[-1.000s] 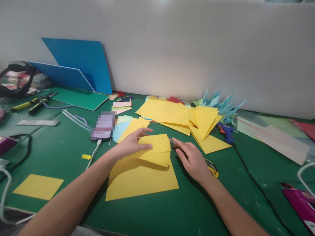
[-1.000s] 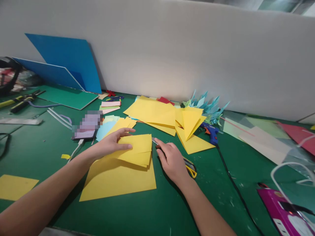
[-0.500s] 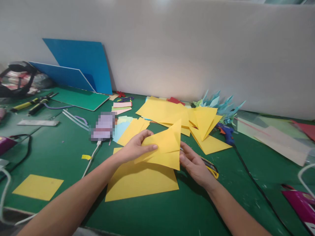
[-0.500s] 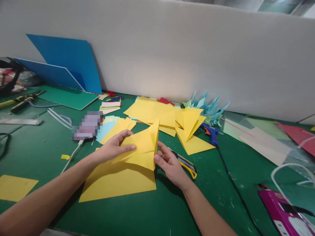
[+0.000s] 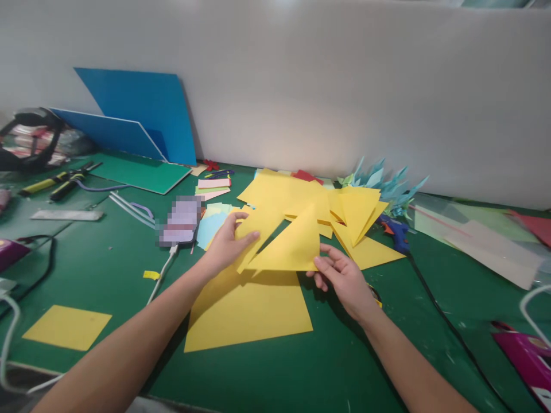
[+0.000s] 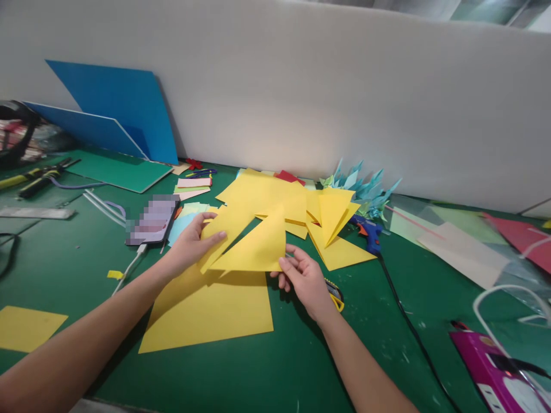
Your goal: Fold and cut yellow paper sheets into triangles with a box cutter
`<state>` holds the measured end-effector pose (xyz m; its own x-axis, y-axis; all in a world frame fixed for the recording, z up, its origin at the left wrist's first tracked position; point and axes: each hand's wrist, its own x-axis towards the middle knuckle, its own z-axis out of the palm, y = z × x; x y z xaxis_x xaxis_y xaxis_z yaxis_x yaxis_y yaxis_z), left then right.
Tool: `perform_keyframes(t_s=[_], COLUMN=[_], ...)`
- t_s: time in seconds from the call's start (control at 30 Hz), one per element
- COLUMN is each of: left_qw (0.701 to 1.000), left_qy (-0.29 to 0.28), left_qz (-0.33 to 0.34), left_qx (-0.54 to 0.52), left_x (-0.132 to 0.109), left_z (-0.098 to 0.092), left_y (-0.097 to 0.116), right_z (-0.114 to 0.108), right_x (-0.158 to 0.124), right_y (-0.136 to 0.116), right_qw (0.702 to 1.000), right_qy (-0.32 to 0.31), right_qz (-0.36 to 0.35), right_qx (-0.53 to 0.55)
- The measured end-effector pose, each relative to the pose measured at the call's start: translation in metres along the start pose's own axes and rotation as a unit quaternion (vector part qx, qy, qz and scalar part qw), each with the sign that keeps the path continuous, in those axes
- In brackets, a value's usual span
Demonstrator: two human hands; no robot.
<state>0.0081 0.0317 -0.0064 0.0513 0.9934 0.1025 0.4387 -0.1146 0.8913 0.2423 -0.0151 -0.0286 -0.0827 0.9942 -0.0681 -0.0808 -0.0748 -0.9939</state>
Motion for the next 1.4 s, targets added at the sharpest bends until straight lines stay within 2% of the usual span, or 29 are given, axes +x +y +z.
perform_keyframes(t_s=[0.13, 0.2, 0.3, 0.43, 0.5, 0.63, 0.7, 0.87, 1.03, 1.13, 1.17, 1.3, 1.4], left_qw=[0.994, 0.982, 0.955, 0.914, 0.907, 0.892, 0.881, 0.887, 0.883, 0.895, 0.899, 0.905, 0.913], left_qy=[0.081, 0.102, 0.1, 0.11, 0.077, -0.116, -0.167, -0.142, -0.109, -0.098, -0.109, -0.216, -0.239], left_qz=[-0.004, 0.022, 0.102, 0.16, 0.197, 0.27, 0.267, 0.225, 0.197, 0.204, 0.208, 0.206, 0.185], left_qx=[0.08, 0.157, 0.258, 0.356, 0.365, 0.344, 0.354, 0.378, 0.411, 0.385, 0.368, 0.303, 0.272], left_x=[0.008, 0.011, 0.013, 0.014, 0.014, 0.011, 0.01, 0.008, 0.008, 0.004, 0.002, -0.007, -0.012], left_z=[-0.011, -0.017, -0.022, -0.023, -0.021, -0.013, -0.009, -0.007, -0.006, -0.003, -0.001, 0.004, 0.009], left_y=[-0.007, -0.01, -0.016, -0.022, -0.021, -0.016, -0.016, -0.023, -0.027, -0.022, -0.019, -0.006, -0.001], right_z=[-0.008, -0.011, -0.014, -0.013, -0.011, -0.009, -0.009, -0.012, -0.005, 0.003, 0.004, 0.006, 0.005], right_x=[0.003, 0.003, 0.002, -0.001, -0.002, -0.004, -0.005, -0.007, -0.008, -0.01, -0.011, -0.012, -0.012], right_y=[-0.003, -0.006, -0.011, -0.012, -0.009, 0.001, 0.004, 0.003, 0.001, 0.002, 0.002, 0.004, 0.005], right_qw=[0.994, 0.988, 0.987, 0.996, 0.998, 0.986, 0.968, 0.902, 0.832, 0.8, 0.795, 0.8, 0.808], right_qy=[0.101, 0.126, 0.12, 0.084, 0.069, 0.036, 0.036, 0.015, -0.079, -0.135, -0.145, -0.143, -0.15], right_qz=[-0.017, -0.017, -0.005, 0.014, -0.005, -0.09, -0.131, -0.191, -0.257, -0.269, -0.266, -0.24, -0.228], right_qx=[0.049, 0.083, 0.104, 0.035, -0.016, -0.134, -0.212, -0.386, -0.484, -0.52, -0.526, -0.531, -0.522])
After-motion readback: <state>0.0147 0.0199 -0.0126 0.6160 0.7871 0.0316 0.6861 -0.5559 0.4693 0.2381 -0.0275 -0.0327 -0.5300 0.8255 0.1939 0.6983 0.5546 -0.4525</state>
